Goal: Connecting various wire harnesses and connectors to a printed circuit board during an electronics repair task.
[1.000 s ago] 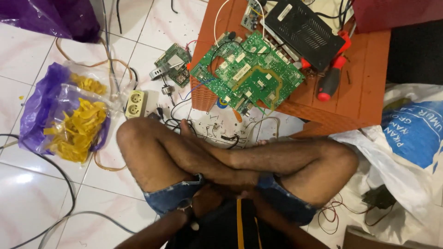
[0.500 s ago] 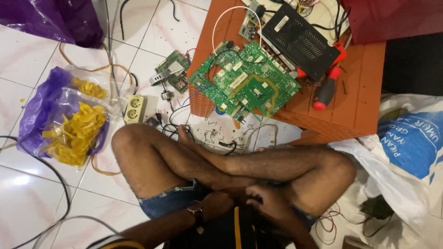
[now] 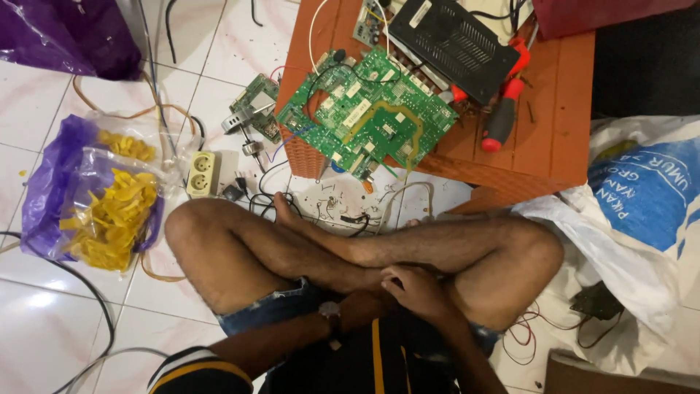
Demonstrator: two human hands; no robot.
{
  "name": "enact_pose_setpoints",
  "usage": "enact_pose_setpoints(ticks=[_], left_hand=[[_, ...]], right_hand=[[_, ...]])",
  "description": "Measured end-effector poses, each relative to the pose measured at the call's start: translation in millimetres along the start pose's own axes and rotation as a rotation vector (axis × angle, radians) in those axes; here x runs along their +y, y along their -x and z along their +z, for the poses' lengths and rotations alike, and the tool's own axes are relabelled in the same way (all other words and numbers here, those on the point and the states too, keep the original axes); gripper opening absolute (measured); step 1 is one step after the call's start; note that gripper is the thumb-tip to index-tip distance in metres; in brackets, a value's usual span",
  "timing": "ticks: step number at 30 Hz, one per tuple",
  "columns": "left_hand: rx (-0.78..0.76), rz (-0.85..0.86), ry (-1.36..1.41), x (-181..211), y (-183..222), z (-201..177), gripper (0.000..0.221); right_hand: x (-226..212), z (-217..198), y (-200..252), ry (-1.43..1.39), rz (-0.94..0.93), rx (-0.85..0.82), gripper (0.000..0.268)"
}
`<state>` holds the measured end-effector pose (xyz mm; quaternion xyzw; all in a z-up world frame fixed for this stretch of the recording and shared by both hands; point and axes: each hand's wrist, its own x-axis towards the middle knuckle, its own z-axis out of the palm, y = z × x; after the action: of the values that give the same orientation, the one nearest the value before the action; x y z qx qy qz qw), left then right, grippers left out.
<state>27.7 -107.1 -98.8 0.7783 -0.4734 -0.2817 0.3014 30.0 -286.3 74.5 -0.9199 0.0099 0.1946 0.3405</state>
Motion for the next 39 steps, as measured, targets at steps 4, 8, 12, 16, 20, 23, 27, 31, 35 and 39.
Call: enact_pose_setpoints(ticks=[4, 8, 12, 16, 20, 23, 27, 31, 35, 39], left_hand=[[0.072, 0.129, -0.111, 13, 17, -20, 0.019], [-0.015, 0.075, -0.423, -20, 10, 28, 0.021], [-0.166, 0.129, -0.09, -74, -3, 82, 0.032], [-0.089, -0.007, 0.013, -43, -6, 47, 0.027], [-0.002, 0.103, -0.202, -19, 11, 19, 0.019], [-0.021, 0.09, -0.215, -25, 15, 26, 0.021], [-0.045, 0.08, -0.236, -35, 12, 34, 0.029], [-0.113, -0.033, -0.131, -58, -2, 76, 0.034], [0.038, 0.236, -0.176, -33, 5, 40, 0.019], [-0.138, -0.077, 0.044, 1, 11, -7, 0.029]], right_hand=[[-27, -19, 3, -0.042, 0.043, -0.001, 0.029], [-29, -24, 0, -0.042, -0.001, 0.001, 0.029], [-24, -18, -1, -0.011, -0.036, 0.028, 0.025], [-17, -15, -8, -0.008, -0.048, 0.072, 0.022], [-22, -12, -9, -0.05, -0.021, 0.055, 0.02], [-21, -7, -10, -0.048, -0.049, 0.087, 0.02], [-18, -5, -11, -0.038, -0.09, 0.142, 0.02], [-27, -11, -10, 0.007, -0.023, 0.032, 0.025], [-18, 2, -14, -0.05, -0.071, 0.137, 0.016], [-13, 7, -19, -0.048, -0.044, 0.083, 0.019]])
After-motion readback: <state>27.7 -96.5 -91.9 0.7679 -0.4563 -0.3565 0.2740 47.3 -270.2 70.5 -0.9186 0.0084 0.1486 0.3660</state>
